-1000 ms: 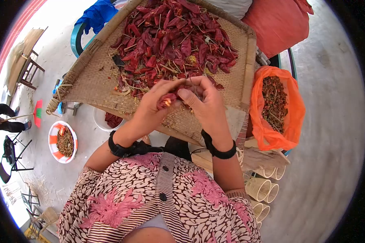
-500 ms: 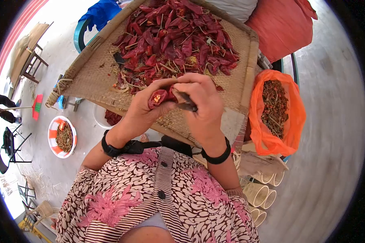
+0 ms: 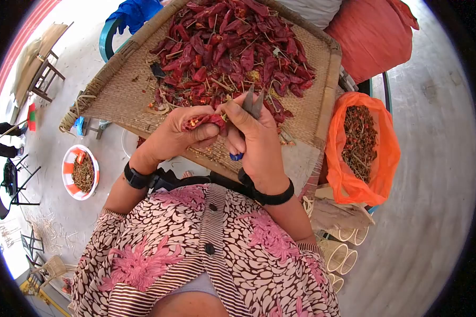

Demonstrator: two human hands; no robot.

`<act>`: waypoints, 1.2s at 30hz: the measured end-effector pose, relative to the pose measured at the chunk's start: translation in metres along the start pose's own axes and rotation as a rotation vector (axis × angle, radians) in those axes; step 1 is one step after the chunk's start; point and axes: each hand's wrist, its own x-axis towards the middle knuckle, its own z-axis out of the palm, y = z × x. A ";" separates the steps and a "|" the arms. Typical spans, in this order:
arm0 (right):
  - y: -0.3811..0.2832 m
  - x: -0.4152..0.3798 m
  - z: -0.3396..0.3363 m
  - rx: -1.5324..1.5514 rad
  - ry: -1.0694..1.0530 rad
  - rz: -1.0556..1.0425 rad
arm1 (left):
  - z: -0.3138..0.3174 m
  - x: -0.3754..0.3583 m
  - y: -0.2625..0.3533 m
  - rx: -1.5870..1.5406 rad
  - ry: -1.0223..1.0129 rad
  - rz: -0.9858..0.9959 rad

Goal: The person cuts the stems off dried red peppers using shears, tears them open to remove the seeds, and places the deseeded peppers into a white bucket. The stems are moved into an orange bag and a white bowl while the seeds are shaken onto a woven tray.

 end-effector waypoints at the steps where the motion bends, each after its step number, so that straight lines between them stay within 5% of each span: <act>1: 0.000 0.001 0.000 0.067 0.007 0.050 | -0.001 0.000 -0.002 0.007 -0.005 0.016; 7: 0.009 0.010 -0.018 0.380 -0.037 0.367 | -0.008 -0.001 -0.016 0.015 -0.010 0.133; 10: 0.005 0.003 -0.008 0.154 -0.033 0.206 | -0.009 -0.003 -0.010 0.043 0.002 -0.005; 13: 0.024 0.007 -0.008 -1.077 -0.077 -0.845 | -0.014 0.005 -0.027 0.231 -0.023 0.104; 14: 0.021 0.003 -0.009 -1.208 -0.089 -0.850 | -0.014 0.005 -0.031 0.506 -0.011 0.066; 16: 0.007 -0.005 -0.002 -1.004 -0.097 -0.856 | -0.009 0.002 -0.035 1.045 0.010 -0.010; 20: -0.044 -0.021 -0.004 -0.698 0.307 -0.775 | -0.001 -0.007 -0.025 0.843 0.059 0.138; 23: -0.081 -0.019 -0.056 -1.136 0.652 -1.045 | -0.003 -0.008 -0.015 0.762 0.160 0.166; 28: -0.112 -0.042 -0.158 -1.631 1.031 -0.602 | -0.012 -0.017 -0.021 0.517 0.296 -0.054; 31: -0.101 -0.048 -0.216 -1.817 1.001 -0.308 | -0.014 -0.018 -0.022 0.414 0.360 -0.090; 34: -0.071 -0.026 -0.167 -1.543 0.740 -0.468 | -0.017 -0.011 -0.038 0.512 0.371 0.091; 36: -0.043 -0.002 -0.153 -1.683 0.445 -0.340 | -0.018 -0.003 -0.044 0.561 0.351 0.217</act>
